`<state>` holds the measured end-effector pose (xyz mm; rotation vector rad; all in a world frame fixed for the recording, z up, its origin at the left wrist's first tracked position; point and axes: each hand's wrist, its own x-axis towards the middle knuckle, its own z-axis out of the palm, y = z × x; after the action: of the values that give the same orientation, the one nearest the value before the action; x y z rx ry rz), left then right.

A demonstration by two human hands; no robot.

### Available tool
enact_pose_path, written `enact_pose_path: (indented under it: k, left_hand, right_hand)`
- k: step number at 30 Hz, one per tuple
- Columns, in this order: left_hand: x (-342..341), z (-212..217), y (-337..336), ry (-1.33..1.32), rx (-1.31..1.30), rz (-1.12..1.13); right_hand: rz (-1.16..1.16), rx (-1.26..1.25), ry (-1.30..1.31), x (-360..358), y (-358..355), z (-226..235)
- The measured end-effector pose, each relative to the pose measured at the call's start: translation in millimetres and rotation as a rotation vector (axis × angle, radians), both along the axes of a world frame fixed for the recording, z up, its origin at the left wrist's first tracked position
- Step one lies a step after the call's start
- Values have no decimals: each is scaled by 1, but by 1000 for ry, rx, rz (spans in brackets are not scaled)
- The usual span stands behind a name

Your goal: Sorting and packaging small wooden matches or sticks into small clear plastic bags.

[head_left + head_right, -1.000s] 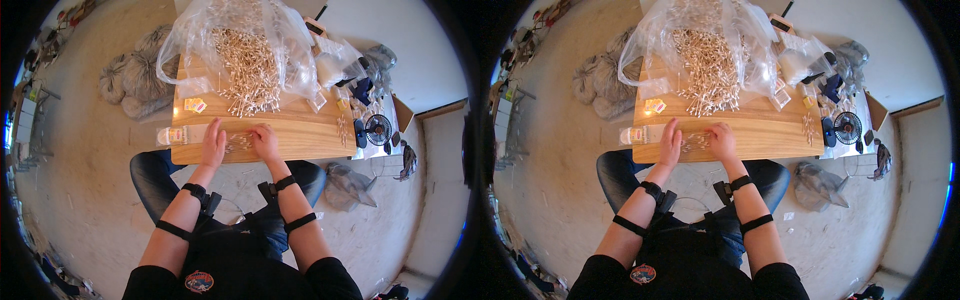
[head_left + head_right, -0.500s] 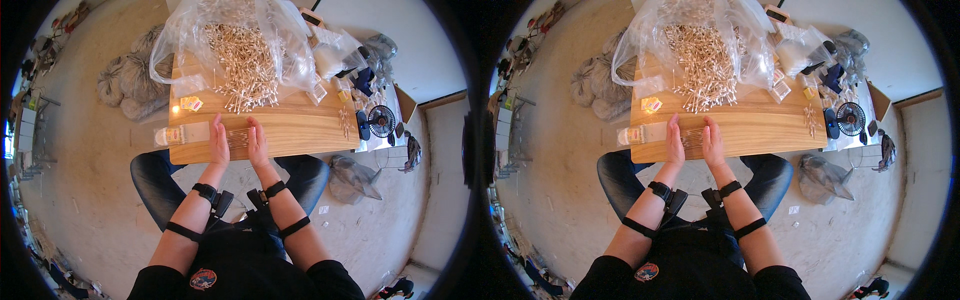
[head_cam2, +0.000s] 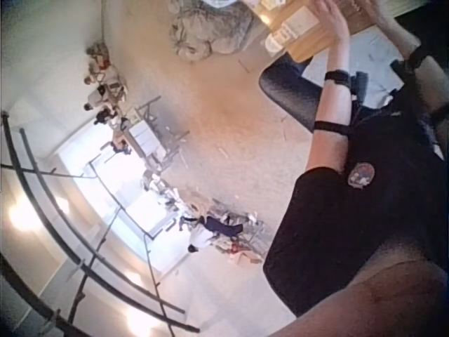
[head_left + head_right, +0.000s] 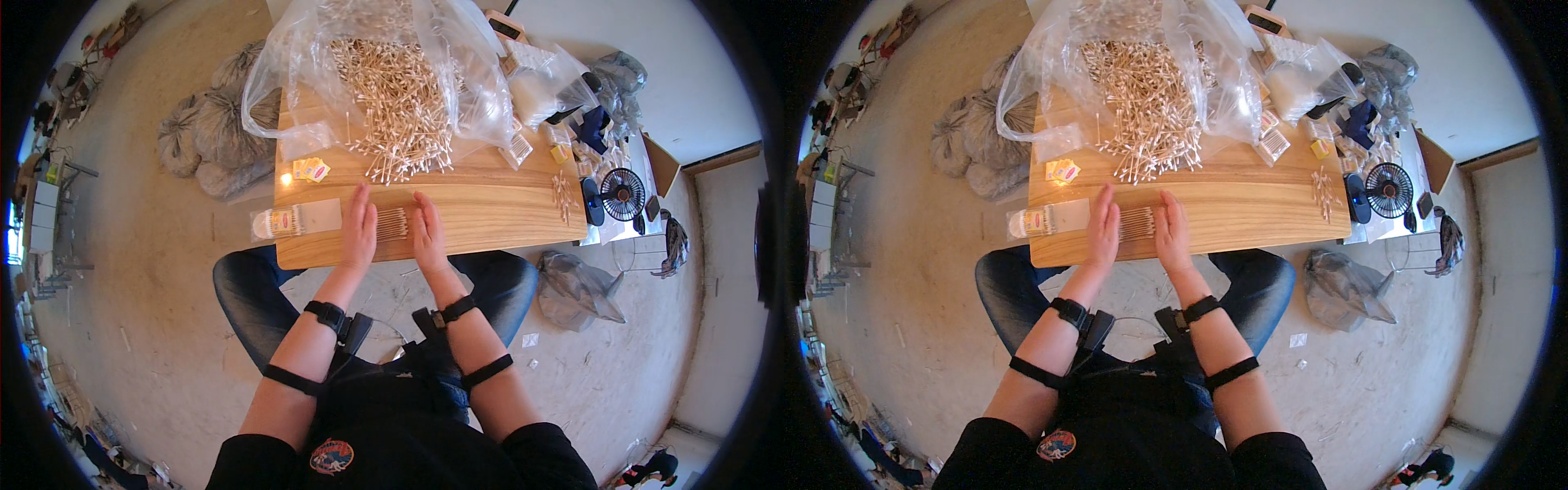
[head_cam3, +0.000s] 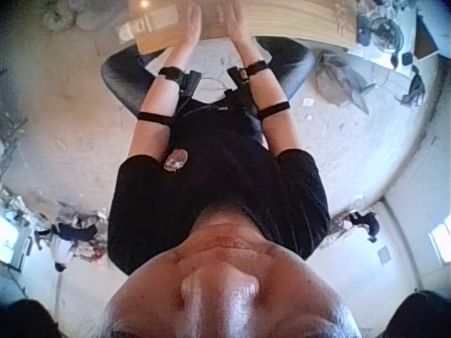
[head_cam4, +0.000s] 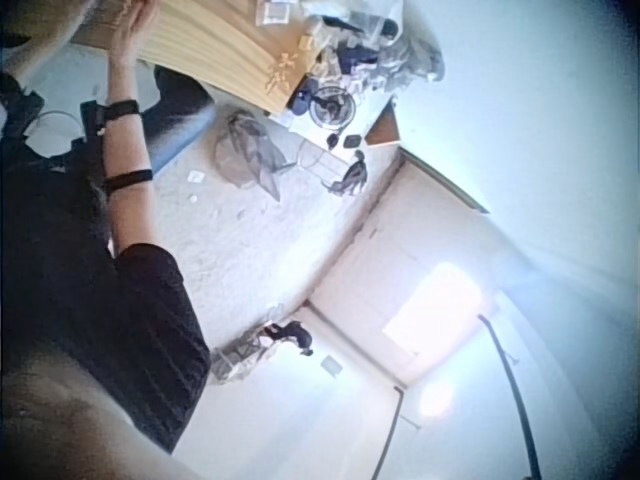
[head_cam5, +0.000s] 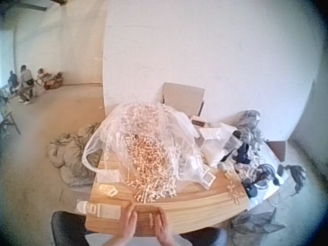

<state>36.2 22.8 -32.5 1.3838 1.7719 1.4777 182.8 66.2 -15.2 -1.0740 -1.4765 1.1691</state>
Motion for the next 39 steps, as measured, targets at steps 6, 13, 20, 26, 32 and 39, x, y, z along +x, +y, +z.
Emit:
enact_pose_path:
  k: [6, 13, 20, 26, 32, 39]
  left_hand:
    - [4, 6, -24, 806, -111, -183]
    - [6, 6, -22, 861, -185, -204]
    - [8, 5, -16, 852, -197, -154]
    - [6, 1, -16, 849, -200, -134]
    - [2, 5, -17, 828, -222, -191]
    - [3, 7, -16, 800, -205, -178]
  right_hand:
    - [225, 504, -779, 23, -1, 8]
    - [301, 592, -1088, 16, -12, 14]
    - [218, 560, -1075, 12, -20, 7]
    - [201, 565, -1077, 5, -17, 13]
    - [186, 512, -1090, 3, -21, 9]
    - [193, 497, -1100, 1, -19, 8]
